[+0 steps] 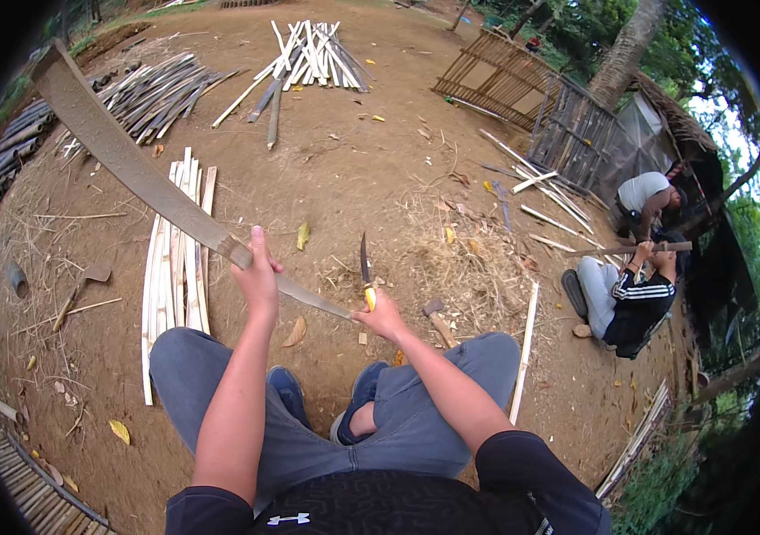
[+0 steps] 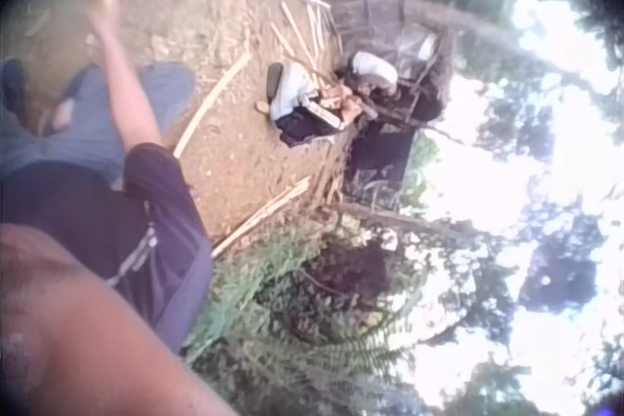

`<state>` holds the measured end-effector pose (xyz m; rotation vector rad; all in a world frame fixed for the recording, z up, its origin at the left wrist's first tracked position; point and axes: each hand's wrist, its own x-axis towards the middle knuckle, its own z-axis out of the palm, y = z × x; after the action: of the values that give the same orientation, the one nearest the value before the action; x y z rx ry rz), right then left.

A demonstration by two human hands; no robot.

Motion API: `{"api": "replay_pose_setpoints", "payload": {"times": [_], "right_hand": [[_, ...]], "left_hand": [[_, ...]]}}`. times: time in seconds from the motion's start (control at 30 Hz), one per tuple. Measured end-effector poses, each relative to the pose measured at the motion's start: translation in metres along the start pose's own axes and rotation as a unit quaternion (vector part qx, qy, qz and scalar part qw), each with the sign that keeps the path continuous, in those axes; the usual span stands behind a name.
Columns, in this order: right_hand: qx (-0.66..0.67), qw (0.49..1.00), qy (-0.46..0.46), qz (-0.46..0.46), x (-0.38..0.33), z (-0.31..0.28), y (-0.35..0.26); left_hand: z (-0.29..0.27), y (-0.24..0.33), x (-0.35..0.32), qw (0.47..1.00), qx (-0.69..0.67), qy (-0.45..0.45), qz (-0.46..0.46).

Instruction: The person shaves a long strip of wood using a small knife, alternating between different tools and checking the surface of the wood.

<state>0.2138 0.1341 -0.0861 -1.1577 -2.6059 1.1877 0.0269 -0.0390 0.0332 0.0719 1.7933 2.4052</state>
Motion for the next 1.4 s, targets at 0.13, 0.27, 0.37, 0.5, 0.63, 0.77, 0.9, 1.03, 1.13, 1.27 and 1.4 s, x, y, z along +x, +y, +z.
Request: {"api": "replay_pose_setpoints", "payload": {"times": [0.13, 0.27, 0.37, 0.5, 0.63, 0.77, 0.9, 1.03, 1.13, 1.27, 1.4], "right_hand": [[-0.073, 0.991, 0.049, -0.096, -0.008, 0.013, -0.001], [-0.012, 0.994, 0.024, -0.105, -0.004, 0.013, 0.004], [0.025, 0.996, -0.011, -0.081, 0.003, 0.006, 0.016], [0.053, 0.992, -0.063, -0.093, 0.006, -0.003, 0.015], [0.161, 0.973, -0.121, -0.11, 0.005, -0.018, 0.02], [0.231, 0.961, -0.128, -0.081, -0.005, -0.026, -0.001], [0.246, 0.958, -0.109, -0.105, 0.003, -0.04, 0.011], [0.272, 0.949, -0.138, -0.084, 0.003, -0.045, 0.005], [0.307, 0.936, -0.161, -0.061, 0.002, -0.05, 0.0], [0.297, 0.936, -0.183, -0.047, 0.002, -0.055, -0.001], [0.279, 0.936, -0.215, -0.026, 0.001, -0.057, 0.002]], "left_hand": [[0.0, 0.001, 0.005, 0.994, -0.086, 0.027, -0.065], [-0.006, -0.003, 0.017, 0.978, -0.16, 0.063, -0.119], [-0.006, -0.005, 0.019, 0.968, -0.178, 0.097, -0.146], [-0.017, -0.005, 0.026, 0.963, -0.169, 0.122, -0.169], [-0.018, -0.004, 0.03, 0.968, -0.159, 0.104, -0.165], [-0.026, -0.004, 0.036, 0.972, -0.141, 0.112, -0.149], [-0.021, -0.007, 0.036, 0.977, -0.119, 0.105, -0.146], [-0.031, -0.013, 0.044, 0.978, -0.101, 0.112, -0.147], [-0.035, -0.012, 0.047, 0.976, -0.091, 0.135, -0.145], [-0.035, -0.009, 0.048, 0.972, -0.098, 0.147, -0.157], [-0.035, -0.01, 0.049, 0.973, -0.116, 0.14, -0.14]]}}
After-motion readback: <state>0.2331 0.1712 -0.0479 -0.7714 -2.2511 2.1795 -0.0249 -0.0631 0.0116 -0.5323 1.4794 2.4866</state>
